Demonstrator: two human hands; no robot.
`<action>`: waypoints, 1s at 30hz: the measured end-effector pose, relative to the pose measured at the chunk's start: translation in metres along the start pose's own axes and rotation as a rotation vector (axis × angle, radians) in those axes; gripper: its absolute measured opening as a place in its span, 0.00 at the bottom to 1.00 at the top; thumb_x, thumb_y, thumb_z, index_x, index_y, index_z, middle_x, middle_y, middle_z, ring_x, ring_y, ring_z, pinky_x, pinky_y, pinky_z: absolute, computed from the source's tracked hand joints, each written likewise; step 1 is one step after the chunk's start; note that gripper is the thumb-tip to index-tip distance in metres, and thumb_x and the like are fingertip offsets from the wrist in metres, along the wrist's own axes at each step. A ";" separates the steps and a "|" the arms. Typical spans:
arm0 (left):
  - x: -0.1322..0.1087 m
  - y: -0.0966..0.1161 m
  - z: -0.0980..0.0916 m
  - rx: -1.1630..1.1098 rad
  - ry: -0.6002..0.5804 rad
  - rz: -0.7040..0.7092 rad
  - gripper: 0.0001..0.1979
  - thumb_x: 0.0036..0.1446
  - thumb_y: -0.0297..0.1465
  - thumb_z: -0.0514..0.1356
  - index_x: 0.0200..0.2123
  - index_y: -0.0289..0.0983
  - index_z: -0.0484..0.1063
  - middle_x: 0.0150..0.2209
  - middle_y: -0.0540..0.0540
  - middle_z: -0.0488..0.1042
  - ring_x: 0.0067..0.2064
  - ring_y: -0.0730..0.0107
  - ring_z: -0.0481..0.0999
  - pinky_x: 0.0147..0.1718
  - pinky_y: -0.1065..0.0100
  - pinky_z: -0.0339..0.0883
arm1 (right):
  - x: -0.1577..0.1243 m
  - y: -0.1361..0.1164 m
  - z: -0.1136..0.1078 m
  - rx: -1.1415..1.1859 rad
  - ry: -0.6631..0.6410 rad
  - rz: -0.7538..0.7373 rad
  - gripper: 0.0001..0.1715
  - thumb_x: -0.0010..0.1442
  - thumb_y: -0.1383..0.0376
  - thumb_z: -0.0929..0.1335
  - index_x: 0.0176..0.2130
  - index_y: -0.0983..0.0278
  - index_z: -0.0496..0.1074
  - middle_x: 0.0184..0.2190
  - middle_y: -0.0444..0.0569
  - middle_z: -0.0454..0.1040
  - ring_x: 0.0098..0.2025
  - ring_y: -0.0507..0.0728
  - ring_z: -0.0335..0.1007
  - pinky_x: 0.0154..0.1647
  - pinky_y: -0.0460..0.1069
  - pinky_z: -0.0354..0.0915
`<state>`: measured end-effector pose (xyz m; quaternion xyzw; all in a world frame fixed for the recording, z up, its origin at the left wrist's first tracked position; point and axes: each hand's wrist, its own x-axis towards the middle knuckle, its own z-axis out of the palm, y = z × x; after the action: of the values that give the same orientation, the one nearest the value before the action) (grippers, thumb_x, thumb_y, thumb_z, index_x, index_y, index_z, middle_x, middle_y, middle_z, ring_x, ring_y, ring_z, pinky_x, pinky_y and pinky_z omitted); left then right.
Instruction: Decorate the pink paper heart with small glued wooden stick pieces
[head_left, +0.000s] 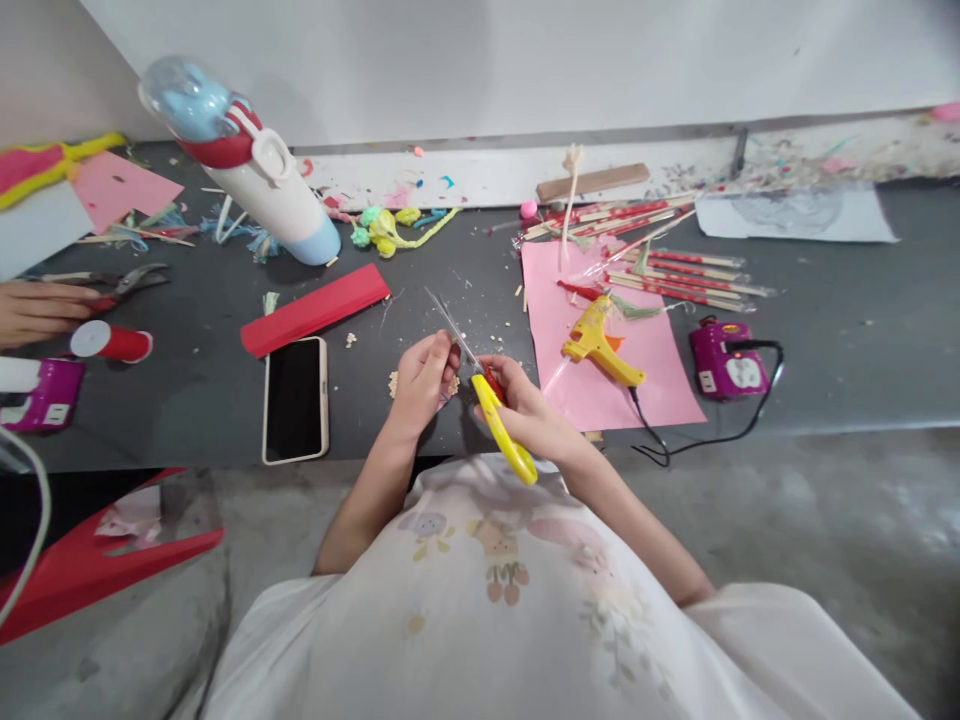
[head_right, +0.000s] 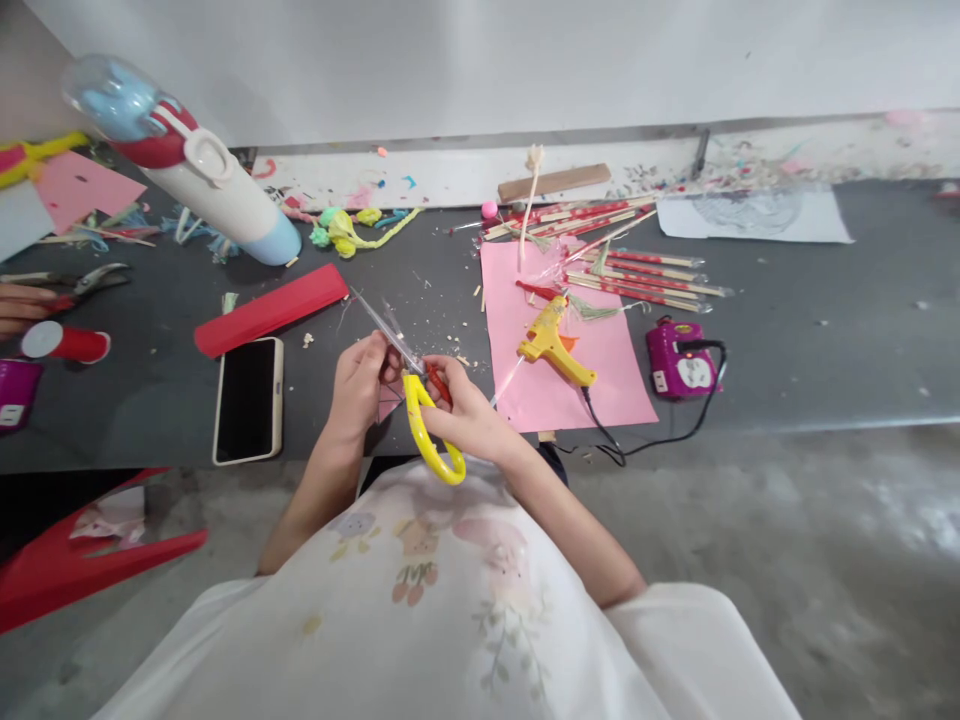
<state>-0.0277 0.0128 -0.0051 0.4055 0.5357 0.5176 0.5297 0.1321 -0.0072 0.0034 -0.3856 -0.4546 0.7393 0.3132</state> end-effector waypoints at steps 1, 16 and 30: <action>0.000 0.000 0.002 -0.003 0.000 -0.003 0.26 0.57 0.54 0.58 0.22 0.37 0.65 0.17 0.55 0.60 0.17 0.80 0.58 0.16 0.74 0.53 | 0.001 0.001 -0.002 0.007 -0.005 0.000 0.29 0.55 0.67 0.70 0.54 0.59 0.58 0.42 0.44 0.66 0.38 0.49 0.63 0.42 0.47 0.64; 0.008 0.027 -0.006 0.399 -0.027 0.170 0.23 0.64 0.47 0.55 0.24 0.36 0.69 0.20 0.51 0.65 0.24 0.76 0.64 0.24 0.73 0.55 | 0.006 0.004 -0.010 0.026 0.023 0.008 0.32 0.54 0.59 0.73 0.54 0.58 0.60 0.40 0.43 0.69 0.38 0.50 0.66 0.39 0.46 0.65; 0.015 0.014 0.000 0.029 -0.139 -0.060 0.25 0.53 0.53 0.62 0.23 0.36 0.68 0.17 0.54 0.63 0.18 0.80 0.60 0.16 0.76 0.54 | 0.004 0.006 -0.013 0.115 -0.042 0.066 0.39 0.48 0.65 0.76 0.55 0.57 0.58 0.40 0.41 0.67 0.35 0.48 0.64 0.38 0.45 0.63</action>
<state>-0.0311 0.0294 0.0060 0.4320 0.5170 0.4640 0.5751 0.1406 -0.0004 -0.0075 -0.3664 -0.4048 0.7820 0.3007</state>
